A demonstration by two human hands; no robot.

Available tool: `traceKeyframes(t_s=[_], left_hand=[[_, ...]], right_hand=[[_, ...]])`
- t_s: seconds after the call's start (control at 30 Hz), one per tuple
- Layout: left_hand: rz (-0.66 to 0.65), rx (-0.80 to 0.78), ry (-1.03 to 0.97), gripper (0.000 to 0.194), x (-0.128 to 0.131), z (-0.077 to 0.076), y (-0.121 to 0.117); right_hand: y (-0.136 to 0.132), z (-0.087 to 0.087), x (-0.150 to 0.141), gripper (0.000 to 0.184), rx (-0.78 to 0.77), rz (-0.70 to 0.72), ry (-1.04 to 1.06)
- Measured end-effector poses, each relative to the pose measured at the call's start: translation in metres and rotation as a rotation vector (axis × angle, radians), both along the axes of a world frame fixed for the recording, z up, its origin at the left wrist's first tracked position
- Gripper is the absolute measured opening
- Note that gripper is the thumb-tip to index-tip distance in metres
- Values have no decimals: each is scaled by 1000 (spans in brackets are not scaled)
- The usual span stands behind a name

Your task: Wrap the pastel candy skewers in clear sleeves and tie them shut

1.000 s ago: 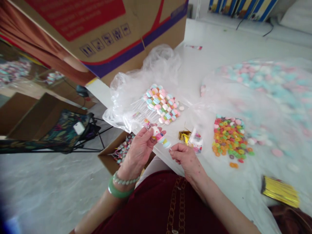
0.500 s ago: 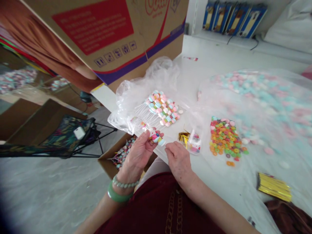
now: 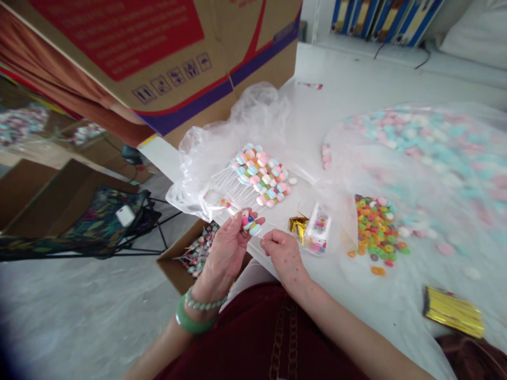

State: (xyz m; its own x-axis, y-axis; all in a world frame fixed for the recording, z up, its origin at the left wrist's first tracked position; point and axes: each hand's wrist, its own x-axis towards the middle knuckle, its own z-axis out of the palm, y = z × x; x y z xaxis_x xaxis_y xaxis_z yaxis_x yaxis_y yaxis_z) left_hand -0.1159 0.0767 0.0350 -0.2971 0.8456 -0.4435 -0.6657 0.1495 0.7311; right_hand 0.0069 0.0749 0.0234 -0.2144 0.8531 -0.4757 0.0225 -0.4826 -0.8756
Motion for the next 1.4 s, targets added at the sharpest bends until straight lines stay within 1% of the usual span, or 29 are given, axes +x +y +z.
traceKeyframes(t_s=[0.07, 0.13, 0.2, 0.27, 0.33, 0.4, 0.5, 0.6, 0.67, 0.73, 0.83, 0.93, 1.03, 1.13, 1.27, 1.33, 1.4], left_hand=[[-65, -63, -78, 22, -8, -2, 4], [-157, -124, -172, 20, -20, -1, 8], [-184, -90, -227, 20, -33, 1, 12], [-180, -7, -252, 26, -41, 3, 17], [-186, 9, -274, 28, -44, 4, 21], [-161, -50, -276, 23, -43, 3, 25], [-85, -133, -226, 14, -41, -3, 29], [-56, -157, -144, 12, -41, -6, 28], [-52, -161, -81, 13, -42, -6, 26], [-60, -159, -21, 16, -40, -3, 24], [-65, -130, 35, 21, -31, 0, 21], [-37, -85, 45, 23, -20, 0, 18], [-37, -84, 19, 23, -17, -3, 18], [-50, -139, 28, 23, -24, -7, 20], [-23, -189, 154, 25, -34, -9, 23], [-21, -172, 214, 29, -35, -8, 23], [-49, -160, 255, 32, -36, -6, 23]], right_hand=[[2, -2, 0, 16, 5, -16, 33], [2, -2, 2, 16, -59, 12, 102], [1, -1, 5, 17, -141, 57, 156], [2, 1, 7, 17, -190, 95, 182], [3, 4, 8, 17, -204, 113, 193], [5, 6, 8, 18, -212, 99, 185], [9, 7, 9, 18, -215, 48, 136], [10, 4, 10, 19, -206, 44, 102], [11, 0, 11, 19, -180, 60, 67], [10, -5, 12, 19, -114, 80, 7], [9, -13, 11, 18, 62, 107, -121], [7, -18, 11, 18, 267, 141, -295], [5, -17, 13, 19, 450, 169, -431], [6, -14, 18, 19, 516, 176, -485], [7, -13, 22, 18, 557, 187, -535], [6, -15, 23, 18, 641, 209, -577], [4, -17, 23, 20, 771, 236, -652]])
